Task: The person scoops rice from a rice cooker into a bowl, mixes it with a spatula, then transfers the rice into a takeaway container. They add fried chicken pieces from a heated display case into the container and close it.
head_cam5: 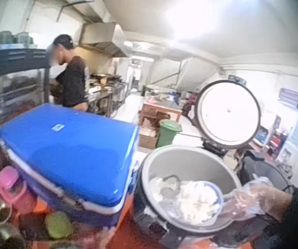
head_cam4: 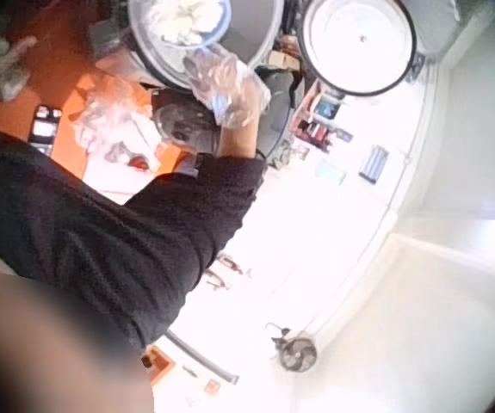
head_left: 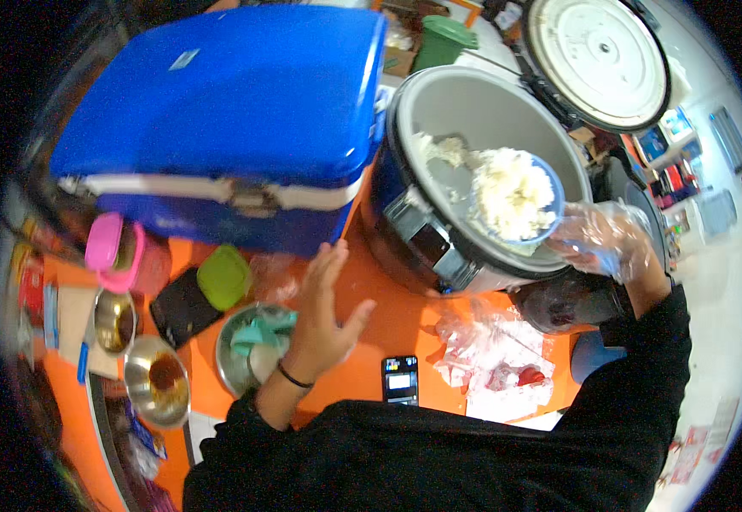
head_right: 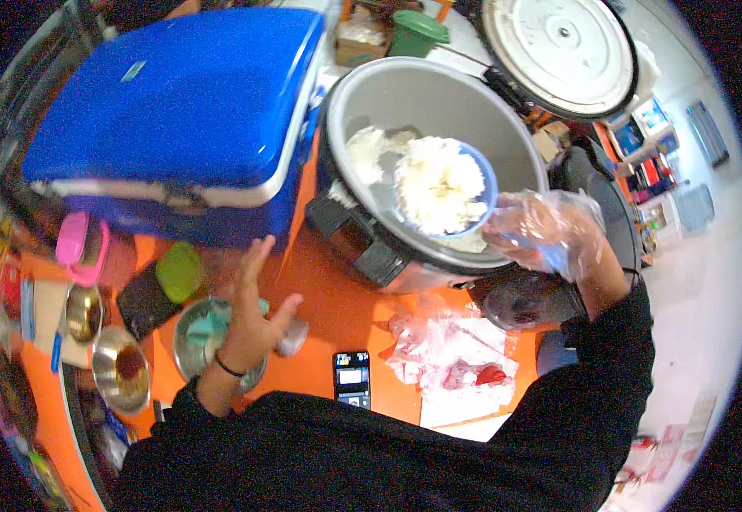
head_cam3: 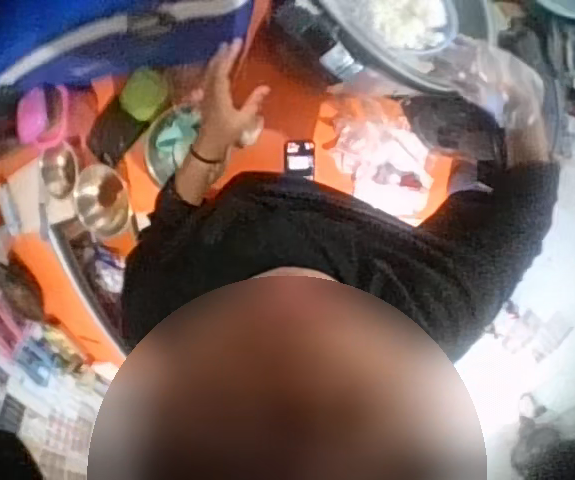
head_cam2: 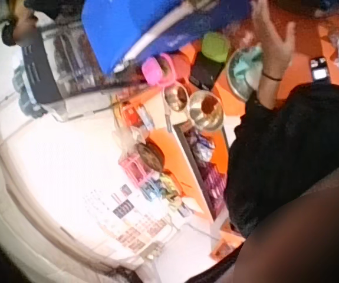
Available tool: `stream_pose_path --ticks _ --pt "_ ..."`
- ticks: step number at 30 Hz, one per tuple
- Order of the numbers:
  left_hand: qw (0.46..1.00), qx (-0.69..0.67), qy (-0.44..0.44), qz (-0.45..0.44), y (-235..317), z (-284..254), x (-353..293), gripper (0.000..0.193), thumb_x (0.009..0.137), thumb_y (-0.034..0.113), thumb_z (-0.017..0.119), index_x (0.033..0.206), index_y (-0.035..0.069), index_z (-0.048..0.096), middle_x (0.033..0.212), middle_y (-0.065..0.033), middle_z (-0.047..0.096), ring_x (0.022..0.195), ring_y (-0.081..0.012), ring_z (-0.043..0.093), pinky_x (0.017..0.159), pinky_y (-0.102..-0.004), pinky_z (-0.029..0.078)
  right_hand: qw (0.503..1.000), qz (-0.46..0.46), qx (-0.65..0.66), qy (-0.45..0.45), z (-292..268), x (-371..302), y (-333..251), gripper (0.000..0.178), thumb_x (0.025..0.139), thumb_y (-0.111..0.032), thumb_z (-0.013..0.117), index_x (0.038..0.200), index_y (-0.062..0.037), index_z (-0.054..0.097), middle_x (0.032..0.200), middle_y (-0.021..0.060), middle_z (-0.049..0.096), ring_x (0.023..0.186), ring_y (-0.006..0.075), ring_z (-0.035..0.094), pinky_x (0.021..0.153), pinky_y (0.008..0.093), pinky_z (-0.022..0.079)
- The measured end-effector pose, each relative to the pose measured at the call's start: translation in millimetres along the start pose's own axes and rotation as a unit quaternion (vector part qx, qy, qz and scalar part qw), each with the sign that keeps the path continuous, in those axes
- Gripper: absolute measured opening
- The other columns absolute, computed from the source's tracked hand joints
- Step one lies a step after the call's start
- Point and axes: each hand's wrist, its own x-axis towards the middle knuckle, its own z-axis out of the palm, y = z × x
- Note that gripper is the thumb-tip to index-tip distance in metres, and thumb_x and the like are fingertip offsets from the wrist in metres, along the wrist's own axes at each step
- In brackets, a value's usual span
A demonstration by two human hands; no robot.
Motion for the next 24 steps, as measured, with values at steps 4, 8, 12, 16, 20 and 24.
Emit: stream_pose_path --ticks 4,8,12,16,20,24 --pt "0.981 0.122 0.09 -0.118 -21.8 -70.0 -78.1 0.057 0.083 0.01 0.062 0.135 0.002 0.041 0.137 -0.0206 0.043 0.129 -0.0376 0.037 0.108 -0.0437 0.029 0.946 -0.096 -0.04 0.307 29.6 -28.0 77.3 0.038 0.096 -0.027 0.046 0.119 0.0032 0.05 0.093 0.0196 0.06 0.06 0.0124 0.053 0.041 0.0204 0.04" --pt "0.951 0.146 0.178 -0.208 -30.3 -132.9 -158.6 0.039 0.085 0.008 0.059 0.123 0.001 0.052 0.122 -0.0164 0.056 0.119 -0.0331 0.049 0.104 -0.0406 0.034 0.874 -0.054 -0.422 0.234 79.0 7.8 173.2 0.032 0.093 -0.026 0.055 0.114 -0.0019 0.052 0.087 0.0098 0.06 0.059 0.0086 0.051 0.045 0.0198 0.041" --pt "0.934 0.112 0.188 -0.281 -14.2 -127.4 -226.4 0.045 0.084 0.007 0.06 0.127 0.002 0.048 0.128 -0.0155 0.052 0.123 -0.0308 0.046 0.106 -0.0395 0.032 0.874 0.074 -0.442 0.187 126.9 94.5 257.0 0.037 0.091 -0.037 0.057 0.11 -0.0051 0.054 0.074 0.0046 0.06 0.06 0.0127 0.057 0.05 0.0281 0.046" --pt "0.905 -0.014 0.207 -0.373 -4.0 -105.7 -257.5 0.06 0.085 0.011 0.062 0.136 -0.002 0.034 0.14 -0.0184 0.04 0.134 -0.0304 0.034 0.112 -0.0402 0.024 0.733 -0.099 -0.633 0.228 156.4 154.3 311.2 0.05 0.093 -0.029 0.052 0.135 -0.0081 0.036 0.105 0.0268 0.06 0.082 0.0406 0.064 0.062 0.0529 0.049" --pt "0.876 -0.063 0.188 -0.439 -6.6 -97.3 -268.2 0.065 0.087 0.013 0.061 0.14 -0.001 0.027 0.143 -0.0203 0.035 0.135 -0.0312 0.033 0.111 -0.04 0.025 0.682 -0.195 -0.657 0.255 163.1 171.4 321.9 0.053 0.091 -0.018 0.054 0.139 -0.0104 0.032 0.115 0.0321 0.053 0.098 0.042 0.061 0.07 0.0529 0.05" --pt "0.891 -0.162 0.282 -0.317 -40.1 -96.9 -300.5 0.052 0.09 0.014 0.059 0.135 0.001 0.037 0.128 -0.0162 0.048 0.119 -0.0234 0.049 0.097 -0.0335 0.042 0.678 -0.382 -0.566 0.272 142.5 126.3 265.4 0.053 0.088 -0.009 0.056 0.137 -0.0054 0.035 0.116 0.0225 0.058 0.104 0.0322 0.061 0.082 0.043 0.049"
